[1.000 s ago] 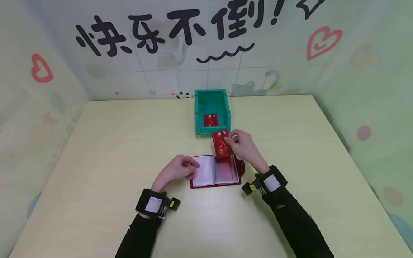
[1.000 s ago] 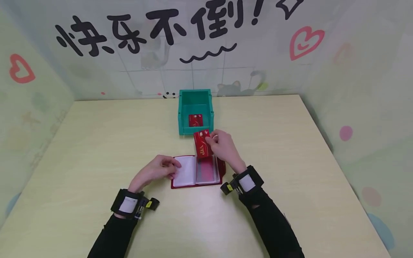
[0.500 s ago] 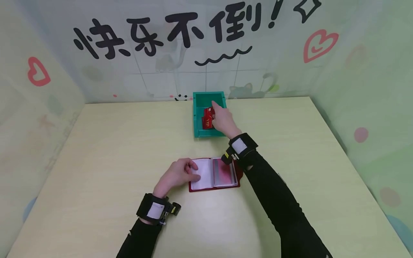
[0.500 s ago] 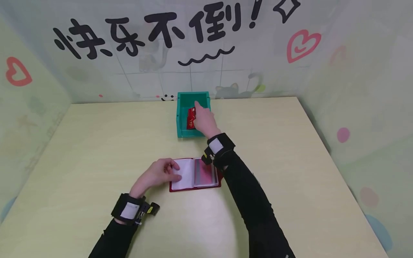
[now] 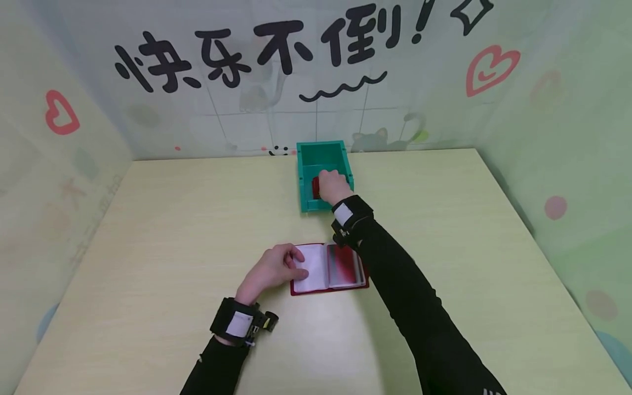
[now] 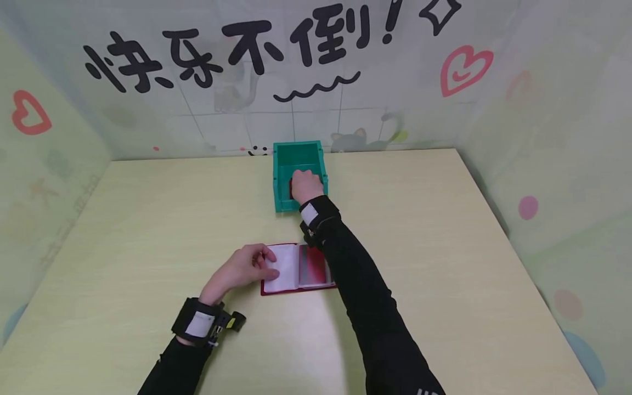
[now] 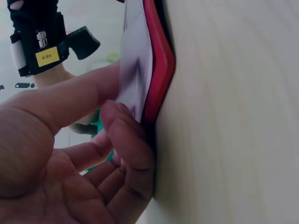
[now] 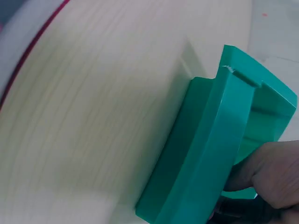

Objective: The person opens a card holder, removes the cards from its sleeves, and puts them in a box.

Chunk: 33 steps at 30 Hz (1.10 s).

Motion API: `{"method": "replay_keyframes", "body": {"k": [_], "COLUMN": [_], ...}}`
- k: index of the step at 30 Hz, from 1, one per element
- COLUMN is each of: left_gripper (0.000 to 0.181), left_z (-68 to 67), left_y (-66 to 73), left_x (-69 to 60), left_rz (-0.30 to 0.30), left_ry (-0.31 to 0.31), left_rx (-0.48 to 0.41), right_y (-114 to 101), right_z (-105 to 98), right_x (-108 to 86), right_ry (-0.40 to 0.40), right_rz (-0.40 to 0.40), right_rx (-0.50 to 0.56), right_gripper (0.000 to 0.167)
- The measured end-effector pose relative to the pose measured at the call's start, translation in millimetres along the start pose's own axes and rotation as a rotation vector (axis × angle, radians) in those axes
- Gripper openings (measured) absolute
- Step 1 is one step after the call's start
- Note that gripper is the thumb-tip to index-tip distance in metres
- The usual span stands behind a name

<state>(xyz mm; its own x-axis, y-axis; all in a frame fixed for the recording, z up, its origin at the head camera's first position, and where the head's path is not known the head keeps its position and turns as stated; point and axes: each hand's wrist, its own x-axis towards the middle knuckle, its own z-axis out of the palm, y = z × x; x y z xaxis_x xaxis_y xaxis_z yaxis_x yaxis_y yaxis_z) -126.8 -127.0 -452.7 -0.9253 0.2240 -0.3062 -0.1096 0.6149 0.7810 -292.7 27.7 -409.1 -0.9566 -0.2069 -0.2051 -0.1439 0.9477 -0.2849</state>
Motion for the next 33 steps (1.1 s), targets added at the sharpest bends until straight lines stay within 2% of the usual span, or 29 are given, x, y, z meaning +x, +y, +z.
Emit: {"method": "replay_keyframes", "body": {"k": [10, 15, 18, 21, 23, 26, 29, 33], "left_gripper": [0.028, 0.028, 0.028, 0.028, 0.028, 0.027, 0.030, 0.056], "left_z": [-0.3, -0.3, 1.1, 4.2, 6.5, 9.8, 16.0, 26.8], "left_y": [0.0, 2.3, 3.4, 5.2, 7.3, 13.4, 19.6, 23.0], "left_x": [-2.7, -3.8, -4.1, -4.8, -6.4, -8.7, -9.5, -8.0], "left_rz": [-0.005, -0.005, 0.007, 0.031, 0.042, 0.085, 0.186, 0.331], "left_ry": [0.000, 0.000, 0.013, 0.037, 0.058, 0.101, 0.118, 0.042], "left_rx": [0.007, 0.009, 0.039, 0.095, 0.139, 0.218, 0.276, 0.266], "right_y": [-7.5, -5.5, -2.7, 1.0, 5.9, 15.1, 27.2, 44.3], "right_z": [3.1, 3.4, -0.9, -8.3, -11.2, -13.5, -11.7, -1.2], "right_x": [-5.5, -4.7, -11.2, -27.5, -42.2, -69.0, -97.1, -127.2], "right_ry": [0.023, 0.086, 0.146, 0.196, 0.205, 0.187, 0.160, 0.154], "right_rz": [0.003, -0.065, -0.124, -0.172, -0.201, -0.227, -0.228, -0.216], "right_rx": [-0.122, -0.124, -0.062, 0.042, 0.115, 0.228, 0.340, 0.465], "right_gripper": [0.028, 0.026, 0.023, 0.019, 0.019, 0.028, 0.035, 0.034]}}
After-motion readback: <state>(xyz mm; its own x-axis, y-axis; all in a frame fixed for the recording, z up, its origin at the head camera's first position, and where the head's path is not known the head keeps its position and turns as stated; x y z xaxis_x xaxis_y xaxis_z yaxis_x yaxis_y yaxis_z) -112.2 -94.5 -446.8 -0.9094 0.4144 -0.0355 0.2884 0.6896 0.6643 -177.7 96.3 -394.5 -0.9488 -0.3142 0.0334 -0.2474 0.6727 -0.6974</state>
